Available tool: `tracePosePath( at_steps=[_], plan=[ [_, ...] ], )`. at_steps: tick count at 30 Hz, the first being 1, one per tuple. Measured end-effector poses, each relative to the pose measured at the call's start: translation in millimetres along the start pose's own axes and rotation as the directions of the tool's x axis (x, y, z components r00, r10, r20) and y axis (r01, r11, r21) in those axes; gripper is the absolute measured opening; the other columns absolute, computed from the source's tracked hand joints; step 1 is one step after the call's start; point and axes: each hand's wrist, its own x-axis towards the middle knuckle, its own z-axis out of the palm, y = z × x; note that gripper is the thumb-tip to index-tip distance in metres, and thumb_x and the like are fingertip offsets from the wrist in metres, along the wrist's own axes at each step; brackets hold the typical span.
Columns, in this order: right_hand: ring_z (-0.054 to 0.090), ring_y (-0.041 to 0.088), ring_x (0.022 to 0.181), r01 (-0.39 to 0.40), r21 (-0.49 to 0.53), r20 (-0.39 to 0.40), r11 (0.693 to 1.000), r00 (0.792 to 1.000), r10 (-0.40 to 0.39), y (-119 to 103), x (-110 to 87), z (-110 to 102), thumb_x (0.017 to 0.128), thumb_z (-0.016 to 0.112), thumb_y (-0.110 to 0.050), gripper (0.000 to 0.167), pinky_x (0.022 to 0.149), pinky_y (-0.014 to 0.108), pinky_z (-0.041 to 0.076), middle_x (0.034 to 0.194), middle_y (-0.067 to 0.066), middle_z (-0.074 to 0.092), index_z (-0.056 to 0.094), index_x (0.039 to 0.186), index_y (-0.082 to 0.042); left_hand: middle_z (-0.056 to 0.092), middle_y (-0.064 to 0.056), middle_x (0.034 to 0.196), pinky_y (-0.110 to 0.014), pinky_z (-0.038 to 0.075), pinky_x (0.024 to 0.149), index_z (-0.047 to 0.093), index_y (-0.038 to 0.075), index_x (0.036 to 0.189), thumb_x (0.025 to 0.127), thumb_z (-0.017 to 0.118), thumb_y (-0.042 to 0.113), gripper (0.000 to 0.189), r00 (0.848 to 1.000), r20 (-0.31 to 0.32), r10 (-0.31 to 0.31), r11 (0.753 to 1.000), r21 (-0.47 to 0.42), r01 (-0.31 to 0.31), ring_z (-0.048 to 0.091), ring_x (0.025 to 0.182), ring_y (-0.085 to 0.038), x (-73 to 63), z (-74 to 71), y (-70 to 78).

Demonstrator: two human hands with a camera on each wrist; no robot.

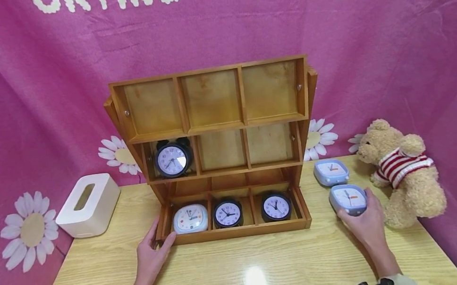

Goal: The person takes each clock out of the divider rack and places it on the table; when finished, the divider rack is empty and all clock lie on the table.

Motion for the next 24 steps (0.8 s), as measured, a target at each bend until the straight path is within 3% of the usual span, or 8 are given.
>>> tracePosePath(
  at_steps=[6, 11, 15, 20, 24],
  plan=[
    [0.047, 0.055, 0.127, 0.004, 0.017, -0.018, 1.0, 1.0, -0.003, -6, 0.3, 0, 0.072, 0.082, -0.013, 0.09, 0.106, 0.065, 0.037, 0.14, 0.04, 0.049, 0.042, 0.149, 0.011, 0.049, -0.018, 0.156, -0.033, 0.037, 0.115, 0.048, 0.004, 0.155, 0.091, 0.083, 0.018, 0.074, 1.0, -0.004, 0.006, 1.0, 0.001, -0.006, 0.045, 0.143, -0.03, 0.7, 1.1, -0.7],
    [0.044, 0.055, 0.134, 0.004, 0.058, -0.056, 0.998, 0.998, 0.0, -18, 2.3, -3, 0.075, 0.081, -0.015, 0.092, 0.114, 0.062, 0.035, 0.147, 0.037, 0.047, 0.041, 0.155, 0.005, 0.048, -0.019, 0.156, -0.041, 0.037, 0.116, 0.048, 0.004, 0.156, 0.092, 0.082, 0.019, 0.074, 1.0, -0.003, 0.008, 1.0, 0.014, -0.008, 0.044, 0.144, -0.032, 0.7, 1.5, -0.5],
    [0.044, 0.051, 0.136, 0.046, 0.104, -0.104, 0.993, 0.994, -0.035, -34, 4.3, -7, 0.076, 0.081, -0.015, 0.089, 0.118, 0.044, 0.033, 0.15, 0.033, 0.048, 0.043, 0.155, 0.001, 0.048, -0.02, 0.156, -0.045, 0.037, 0.117, 0.048, 0.004, 0.156, 0.092, 0.082, 0.02, 0.074, 1.0, -0.003, 0.007, 1.0, 0.025, -0.006, 0.045, 0.144, -0.033, 0.8, 1.5, -0.4],
    [0.051, 0.032, 0.136, 0.158, 0.167, -0.197, 0.973, 0.973, -0.124, -58, 5.9, -10, 0.074, 0.082, -0.008, 0.083, 0.111, 0.017, 0.036, 0.149, 0.026, 0.054, 0.052, 0.15, 0.0, 0.048, -0.02, 0.157, -0.044, 0.037, 0.117, 0.047, 0.003, 0.156, 0.092, 0.082, 0.018, 0.075, 1.0, -0.003, -0.002, 1.0, 0.018, 0.002, 0.045, 0.143, -0.033, 1.0, 1.5, -1.4],
    [0.053, 0.009, 0.133, 0.239, 0.256, -0.256, 0.937, 0.951, -0.173, -85, 6.1, -8, 0.07, 0.082, 0.002, 0.082, 0.11, 0.016, 0.04, 0.144, 0.019, 0.06, 0.055, 0.148, 0.001, 0.048, -0.02, 0.157, -0.043, 0.036, 0.116, 0.047, 0.002, 0.156, 0.091, 0.082, 0.017, 0.075, 1.0, -0.001, -0.003, 1.0, 0.007, 0.003, 0.046, 0.143, -0.032, 1.0, 1.8, -0.9]
  ],
)
